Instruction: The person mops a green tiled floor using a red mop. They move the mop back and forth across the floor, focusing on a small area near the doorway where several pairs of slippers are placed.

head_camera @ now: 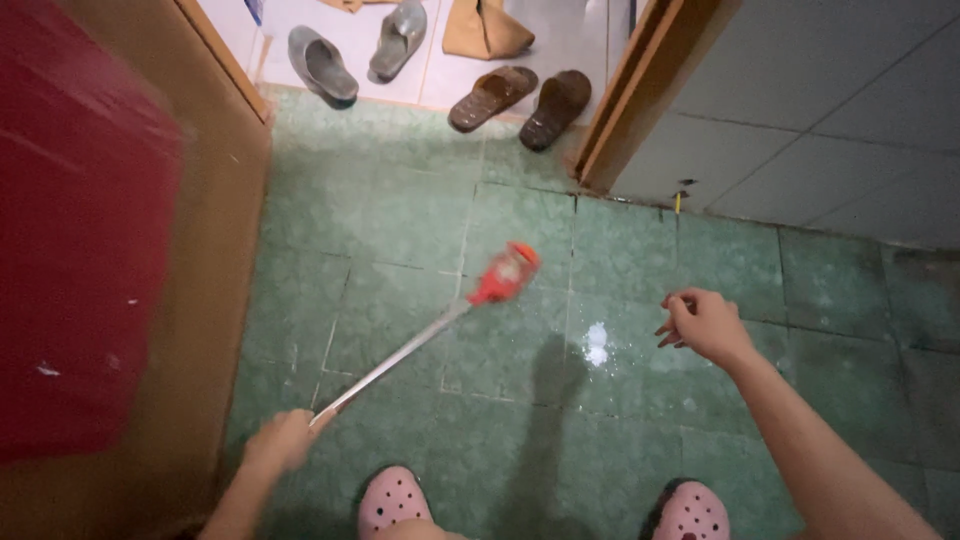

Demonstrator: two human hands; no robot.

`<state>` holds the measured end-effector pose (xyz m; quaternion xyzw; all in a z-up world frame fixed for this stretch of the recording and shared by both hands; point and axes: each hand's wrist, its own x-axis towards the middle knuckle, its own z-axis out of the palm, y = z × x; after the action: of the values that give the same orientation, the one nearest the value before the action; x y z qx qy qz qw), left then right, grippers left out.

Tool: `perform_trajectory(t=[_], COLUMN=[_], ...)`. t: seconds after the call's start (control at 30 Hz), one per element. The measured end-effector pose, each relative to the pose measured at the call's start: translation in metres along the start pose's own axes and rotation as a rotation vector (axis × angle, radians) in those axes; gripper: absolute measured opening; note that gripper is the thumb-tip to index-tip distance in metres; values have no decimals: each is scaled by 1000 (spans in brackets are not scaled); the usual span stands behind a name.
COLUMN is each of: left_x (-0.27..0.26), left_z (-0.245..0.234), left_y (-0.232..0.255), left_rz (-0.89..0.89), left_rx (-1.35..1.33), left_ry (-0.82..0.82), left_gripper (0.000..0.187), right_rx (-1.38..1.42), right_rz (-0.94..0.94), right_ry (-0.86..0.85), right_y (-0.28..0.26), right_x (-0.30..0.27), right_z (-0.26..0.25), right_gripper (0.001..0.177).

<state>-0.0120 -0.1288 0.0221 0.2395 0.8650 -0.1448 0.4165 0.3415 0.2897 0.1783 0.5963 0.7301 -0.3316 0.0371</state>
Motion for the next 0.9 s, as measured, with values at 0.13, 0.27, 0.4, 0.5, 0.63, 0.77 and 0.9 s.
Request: perform_trajectory(t=[0.13,0.27,0.4,0.5,0.63,0.77,0.9], left_x=[24,19,1,-31,23,5,-6], left_z=[19,22,1,-31,17,15,8], left_y=[9,3,-43,-30,-27,-44,-34], left_rz=[-93,-143,-159,-248,-224,-153,-201], left_rx=[-478,-562,-145,-413,-599,-373,-448], left_ry=[195,248,37,83,235,117,153], left_gripper=[74,81,72,76,82,73,80], right_rx=[-12,21,5,-29,0,17,94], right_rz=[-9,26,15,37,19,21,39], right_ry=[-9,-25,-31,-28,-49,-9,-20], right_y=[6,5,17,7,6,7,5], right_x=[1,-3,10,5,7,10,0], right_z=[-2,-5,1,-1,3,8,1], right_gripper=[36,37,36,36,36,35,34])
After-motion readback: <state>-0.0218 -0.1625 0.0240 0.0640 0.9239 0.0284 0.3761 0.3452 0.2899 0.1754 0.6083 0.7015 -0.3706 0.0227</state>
